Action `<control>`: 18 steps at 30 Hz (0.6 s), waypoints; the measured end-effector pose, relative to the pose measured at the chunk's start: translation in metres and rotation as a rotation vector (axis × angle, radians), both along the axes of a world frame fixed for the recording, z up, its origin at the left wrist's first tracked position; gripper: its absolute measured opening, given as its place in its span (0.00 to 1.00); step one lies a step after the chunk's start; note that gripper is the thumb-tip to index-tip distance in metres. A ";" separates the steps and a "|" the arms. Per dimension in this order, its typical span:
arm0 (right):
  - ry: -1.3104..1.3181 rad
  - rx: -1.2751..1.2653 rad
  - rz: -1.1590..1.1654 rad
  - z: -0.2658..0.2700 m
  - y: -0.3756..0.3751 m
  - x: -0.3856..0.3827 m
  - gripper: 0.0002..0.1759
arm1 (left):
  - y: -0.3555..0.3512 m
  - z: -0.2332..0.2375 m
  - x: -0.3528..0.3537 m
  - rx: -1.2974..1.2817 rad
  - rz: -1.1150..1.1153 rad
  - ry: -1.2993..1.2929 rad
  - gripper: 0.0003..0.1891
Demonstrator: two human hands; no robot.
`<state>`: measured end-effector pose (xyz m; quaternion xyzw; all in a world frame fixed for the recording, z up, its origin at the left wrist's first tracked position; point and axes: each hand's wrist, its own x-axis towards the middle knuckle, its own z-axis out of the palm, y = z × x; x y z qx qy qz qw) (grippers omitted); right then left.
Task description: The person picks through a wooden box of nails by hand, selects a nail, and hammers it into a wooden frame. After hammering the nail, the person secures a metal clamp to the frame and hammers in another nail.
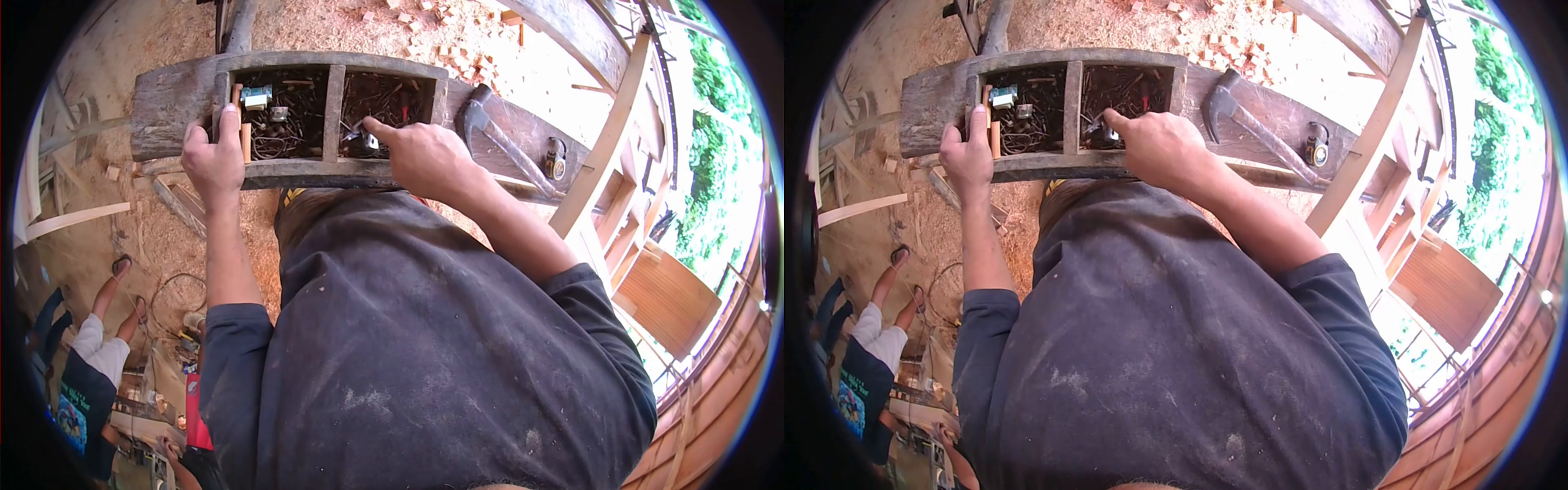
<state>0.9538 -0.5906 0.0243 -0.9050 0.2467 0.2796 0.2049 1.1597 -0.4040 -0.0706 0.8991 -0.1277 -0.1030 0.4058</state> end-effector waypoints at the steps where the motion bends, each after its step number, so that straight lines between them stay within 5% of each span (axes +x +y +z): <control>1: 0.011 0.023 0.011 0.003 -0.001 -0.004 0.33 | 0.000 0.000 0.000 0.004 0.002 0.003 0.24; 8: -0.234 -0.008 -0.069 -0.016 -0.013 -0.005 0.25 | 0.001 -0.006 0.002 -0.035 -0.032 -0.047 0.25; 18: -0.058 0.025 -0.034 -0.005 -0.001 -0.002 0.29 | -0.001 -0.008 0.002 -0.022 -0.015 -0.061 0.23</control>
